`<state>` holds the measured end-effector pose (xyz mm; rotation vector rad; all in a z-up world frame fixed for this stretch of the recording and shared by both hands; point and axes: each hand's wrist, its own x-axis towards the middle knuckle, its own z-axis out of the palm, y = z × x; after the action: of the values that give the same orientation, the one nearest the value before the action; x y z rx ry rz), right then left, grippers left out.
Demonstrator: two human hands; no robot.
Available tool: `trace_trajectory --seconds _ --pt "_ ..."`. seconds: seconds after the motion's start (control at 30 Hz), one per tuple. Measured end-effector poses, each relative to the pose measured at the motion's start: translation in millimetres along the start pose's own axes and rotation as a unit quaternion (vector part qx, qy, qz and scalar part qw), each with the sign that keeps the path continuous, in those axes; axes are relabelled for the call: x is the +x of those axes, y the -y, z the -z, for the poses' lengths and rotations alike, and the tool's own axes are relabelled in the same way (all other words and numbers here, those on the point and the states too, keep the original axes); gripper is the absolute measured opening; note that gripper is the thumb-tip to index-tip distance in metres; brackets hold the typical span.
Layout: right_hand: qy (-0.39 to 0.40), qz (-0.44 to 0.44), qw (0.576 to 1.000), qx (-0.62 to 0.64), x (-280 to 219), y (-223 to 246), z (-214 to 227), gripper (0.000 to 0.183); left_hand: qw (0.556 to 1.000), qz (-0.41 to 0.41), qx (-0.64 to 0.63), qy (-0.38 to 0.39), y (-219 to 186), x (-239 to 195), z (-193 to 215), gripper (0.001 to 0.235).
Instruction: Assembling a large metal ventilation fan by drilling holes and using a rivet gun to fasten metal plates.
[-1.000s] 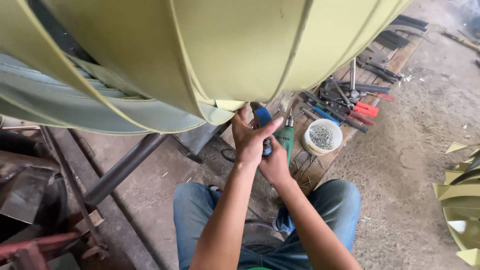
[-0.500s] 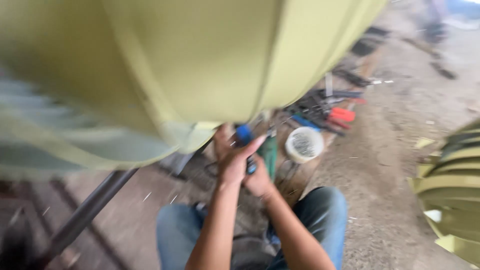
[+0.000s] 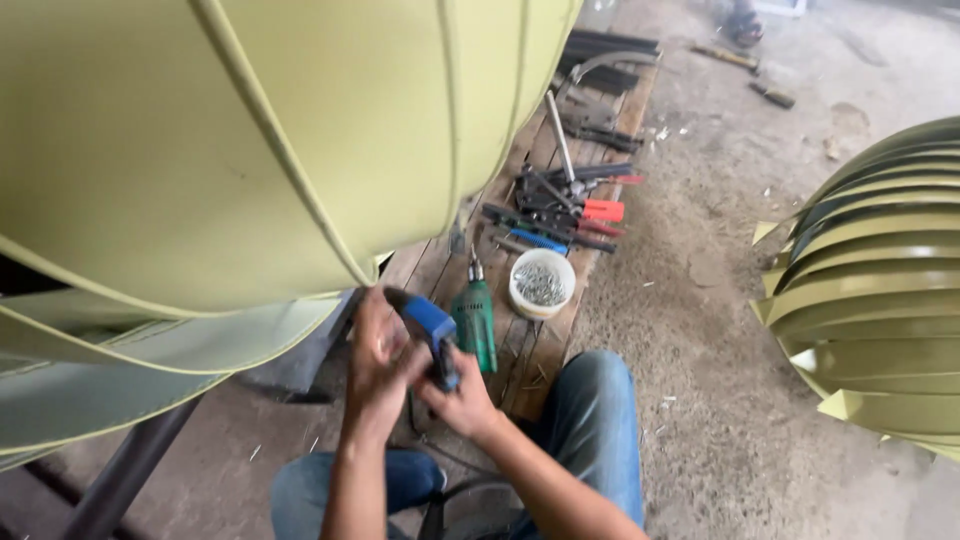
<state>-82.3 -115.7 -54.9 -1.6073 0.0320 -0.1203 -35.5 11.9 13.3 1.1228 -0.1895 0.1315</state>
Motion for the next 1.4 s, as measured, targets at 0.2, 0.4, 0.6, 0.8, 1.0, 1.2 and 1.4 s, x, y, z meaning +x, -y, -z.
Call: trace_trajectory --seconds 0.2,0.4,0.6,0.8,1.0,1.2,1.4 --pt "0.038 -0.047 0.993 0.099 -45.1 76.1 30.7 0.045 0.904 0.190 0.290 0.251 -33.8 -62.0 -2.1 0.092" --pt "0.188 -0.178 0.960 0.110 -76.5 62.8 86.2 0.051 0.804 0.038 0.541 0.244 -58.2 -89.2 5.4 0.062" --pt "0.082 -0.112 0.936 0.325 -104.2 32.1 49.6 0.053 0.853 0.124 0.473 0.183 -59.9 -118.6 -34.1 0.045" --pt "0.052 -0.023 0.905 0.421 -99.6 -53.5 42.0 0.072 0.845 0.194 0.486 0.111 -63.3 -120.5 -38.7 0.045" --pt "-0.242 -0.317 0.754 0.522 -84.5 28.9 25.6 0.056 0.773 0.181 0.599 0.109 -49.9 -120.8 -44.8 0.052" --pt "-0.119 -0.215 0.918 0.312 -81.2 -100.5 59.3 0.068 0.783 0.167 0.587 0.116 -56.5 -110.4 -45.4 0.046" --pt "-0.218 -0.019 0.909 -0.353 39.9 -45.7 155.1 0.016 0.755 0.161 0.634 0.054 -68.8 -111.0 -30.6 0.043"
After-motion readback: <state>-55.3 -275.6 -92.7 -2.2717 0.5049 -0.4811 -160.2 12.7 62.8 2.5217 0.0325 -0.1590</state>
